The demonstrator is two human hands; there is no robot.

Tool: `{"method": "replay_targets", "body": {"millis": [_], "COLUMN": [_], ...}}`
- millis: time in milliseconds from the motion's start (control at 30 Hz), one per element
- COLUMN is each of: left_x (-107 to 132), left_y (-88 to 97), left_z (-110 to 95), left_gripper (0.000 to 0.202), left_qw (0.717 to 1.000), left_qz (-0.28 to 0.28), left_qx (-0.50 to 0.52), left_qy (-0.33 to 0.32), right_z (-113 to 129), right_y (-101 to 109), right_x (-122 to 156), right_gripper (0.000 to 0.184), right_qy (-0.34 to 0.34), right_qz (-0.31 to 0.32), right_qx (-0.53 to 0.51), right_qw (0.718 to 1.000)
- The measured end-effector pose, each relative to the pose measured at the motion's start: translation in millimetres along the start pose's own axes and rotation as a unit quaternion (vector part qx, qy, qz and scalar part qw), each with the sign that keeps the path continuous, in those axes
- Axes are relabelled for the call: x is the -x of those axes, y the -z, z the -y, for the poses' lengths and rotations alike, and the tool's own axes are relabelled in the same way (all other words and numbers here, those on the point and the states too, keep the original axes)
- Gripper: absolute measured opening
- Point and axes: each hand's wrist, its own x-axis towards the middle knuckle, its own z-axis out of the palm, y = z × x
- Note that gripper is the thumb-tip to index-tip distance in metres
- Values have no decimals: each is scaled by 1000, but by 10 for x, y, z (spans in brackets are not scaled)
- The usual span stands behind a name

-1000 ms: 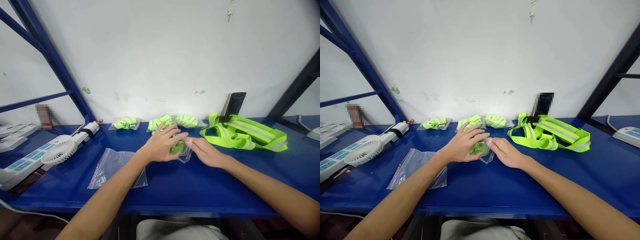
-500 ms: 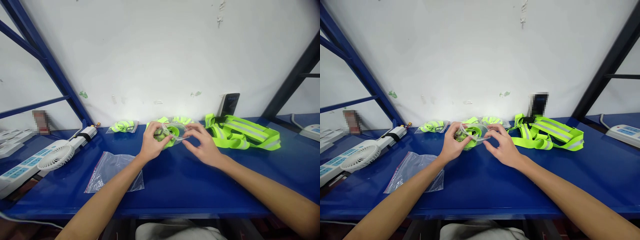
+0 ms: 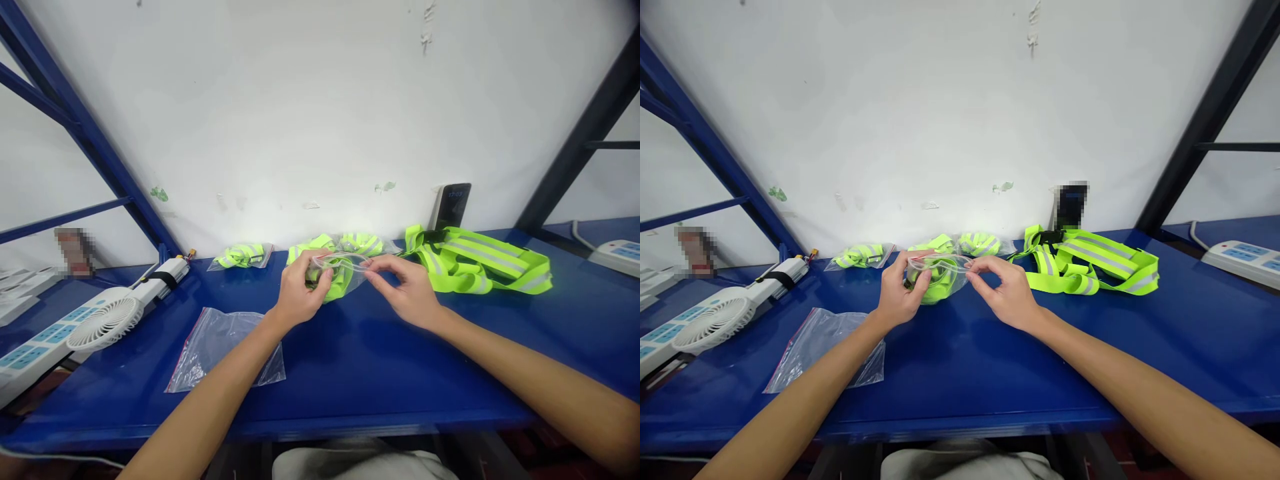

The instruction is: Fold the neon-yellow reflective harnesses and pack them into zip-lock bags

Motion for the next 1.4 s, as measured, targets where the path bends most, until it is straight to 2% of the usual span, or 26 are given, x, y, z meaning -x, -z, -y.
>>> {"method": "replay_targets", "body": {"millis": [100,200,300,400,467,567,633,700,767,833,900,967,1033,1133,1200,1300,1400], "left_x": [11,15,-9,-62,-92,-85,-38,30,99,151,185,208,224,232,221,191,165], "left_y": [-19,-43,-39,-14,-20,-104,-195,-284,-350,-388,-406,-418,-427,-430,-421,-400,-387], "left_z": [-33,-67,-115,-164,-167,-90,-4,76,129,154,161,162,163,149,119,50,-2], "left_gripper": [27,21,25,32,33,36,38,39,39,38,35,31,27,21,18,17,19], "left_qw": [1000,998,991,972,948,891,865,855,853,851,836,819,826,862,874,879,878], "left_qz": [0,-7,-40,-63,-56,-25,2,40,88,125,146,161,164,152,134,106,104], "left_qx": [9,37,90,178,254,357,374,362,343,334,361,395,392,342,327,329,337], "left_qy": [2,41,89,139,183,279,335,369,384,385,386,383,370,342,334,329,323], "right_z": [-9,0,63,183,252,238,137,2,-105,-145,-120,-72,-41,-41,-43,-19,4], "right_y": [-3,0,5,19,29,31,23,21,38,70,101,115,106,81,78,94,101], "right_x": [-4,-8,-11,-36,-73,-134,-155,-157,-152,-150,-153,-154,-148,-135,-133,-138,-134], "right_gripper": [15,19,22,24,25,23,23,28,27,23,30,35,36,35,32,27,28], "right_qy": [-50,-76,-86,-90,-113,-209,-296,-372,-407,-389,-344,-299,-267,-249,-249,-241,-211], "right_qz": [-17,-26,-29,-49,-53,-16,20,76,158,235,293,337,365,375,375,373,357], "right_qx": [-47,-80,-98,-124,-159,-238,-260,-241,-208,-181,-159,-139,-137,-163,-177,-179,-149], "right_qw": [997,994,991,987,979,948,919,893,875,872,878,882,881,878,875,878,898]}}
